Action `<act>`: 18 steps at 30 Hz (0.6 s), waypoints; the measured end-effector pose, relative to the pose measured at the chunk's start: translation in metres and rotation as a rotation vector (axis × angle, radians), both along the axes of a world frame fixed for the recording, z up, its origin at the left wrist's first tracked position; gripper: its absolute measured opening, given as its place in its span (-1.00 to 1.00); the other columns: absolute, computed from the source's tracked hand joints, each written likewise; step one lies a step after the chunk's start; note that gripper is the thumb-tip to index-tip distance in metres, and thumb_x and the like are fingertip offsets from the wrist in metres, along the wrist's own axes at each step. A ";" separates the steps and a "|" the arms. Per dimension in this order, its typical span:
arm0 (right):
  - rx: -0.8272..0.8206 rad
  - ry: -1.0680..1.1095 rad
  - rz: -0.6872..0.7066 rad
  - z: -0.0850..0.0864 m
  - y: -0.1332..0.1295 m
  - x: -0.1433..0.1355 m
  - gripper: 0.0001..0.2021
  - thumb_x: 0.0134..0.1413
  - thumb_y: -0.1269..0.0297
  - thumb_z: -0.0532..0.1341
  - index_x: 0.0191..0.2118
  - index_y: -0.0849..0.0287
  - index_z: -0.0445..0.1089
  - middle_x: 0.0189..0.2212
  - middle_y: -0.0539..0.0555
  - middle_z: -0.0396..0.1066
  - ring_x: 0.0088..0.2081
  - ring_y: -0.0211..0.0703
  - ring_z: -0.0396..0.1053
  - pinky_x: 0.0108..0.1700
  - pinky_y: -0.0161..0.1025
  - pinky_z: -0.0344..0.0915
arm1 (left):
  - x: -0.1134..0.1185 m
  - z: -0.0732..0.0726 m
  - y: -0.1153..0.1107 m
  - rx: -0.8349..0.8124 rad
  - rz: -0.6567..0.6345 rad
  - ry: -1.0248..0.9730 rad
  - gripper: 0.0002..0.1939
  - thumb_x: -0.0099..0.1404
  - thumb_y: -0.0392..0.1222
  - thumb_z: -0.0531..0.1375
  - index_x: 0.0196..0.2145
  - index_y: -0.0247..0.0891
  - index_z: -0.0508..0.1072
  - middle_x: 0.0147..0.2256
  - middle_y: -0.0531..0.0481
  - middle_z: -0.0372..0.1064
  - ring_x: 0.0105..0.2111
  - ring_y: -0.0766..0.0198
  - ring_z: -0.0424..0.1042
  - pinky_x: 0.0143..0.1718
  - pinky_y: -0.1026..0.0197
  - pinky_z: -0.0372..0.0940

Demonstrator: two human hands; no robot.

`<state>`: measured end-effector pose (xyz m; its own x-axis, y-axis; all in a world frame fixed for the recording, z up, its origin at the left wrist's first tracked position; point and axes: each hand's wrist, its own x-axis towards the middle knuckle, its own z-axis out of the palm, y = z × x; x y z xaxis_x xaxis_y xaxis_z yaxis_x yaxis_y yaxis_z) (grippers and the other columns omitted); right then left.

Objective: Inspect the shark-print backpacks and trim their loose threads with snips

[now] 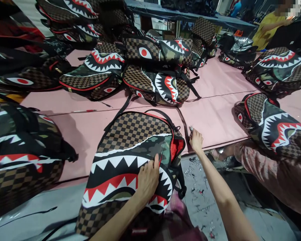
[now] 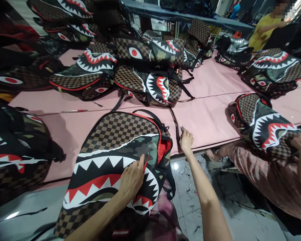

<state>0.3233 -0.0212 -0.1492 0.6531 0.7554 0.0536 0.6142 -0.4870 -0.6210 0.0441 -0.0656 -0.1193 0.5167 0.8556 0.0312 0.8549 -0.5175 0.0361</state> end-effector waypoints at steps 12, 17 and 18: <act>0.158 -0.367 1.072 0.005 -0.091 -0.132 -0.63 0.23 0.33 -0.01 0.13 0.19 0.22 0.11 0.14 0.27 0.19 -0.09 0.08 0.19 0.04 -0.02 | -0.051 0.050 -0.003 -0.031 0.215 -0.293 -0.54 0.25 -0.27 -0.03 0.10 -0.37 0.18 -0.60 0.11 0.33 -0.67 0.34 0.31 -0.62 0.35 0.12; 0.211 -0.058 0.905 0.022 -0.070 -0.163 -0.74 0.07 0.35 0.14 -0.11 0.20 0.41 -0.15 0.18 0.44 -0.06 -0.03 0.30 -0.03 -0.07 0.27 | -0.044 0.050 -0.033 0.228 0.017 -0.427 -0.62 0.23 -0.32 -0.04 0.01 -0.37 0.26 -0.55 0.06 0.39 -0.67 0.37 0.32 -0.63 0.34 0.13; 0.250 0.024 0.842 0.024 -0.064 -0.174 -0.79 0.07 0.32 0.15 -0.16 0.19 0.43 -0.20 0.15 0.45 -0.12 -0.07 0.33 -0.09 -0.11 0.31 | -0.040 0.049 -0.039 0.271 -0.063 -0.450 -0.62 0.23 -0.34 -0.05 0.01 -0.37 0.26 -0.51 0.02 0.41 -0.64 0.36 0.35 -0.61 0.34 0.16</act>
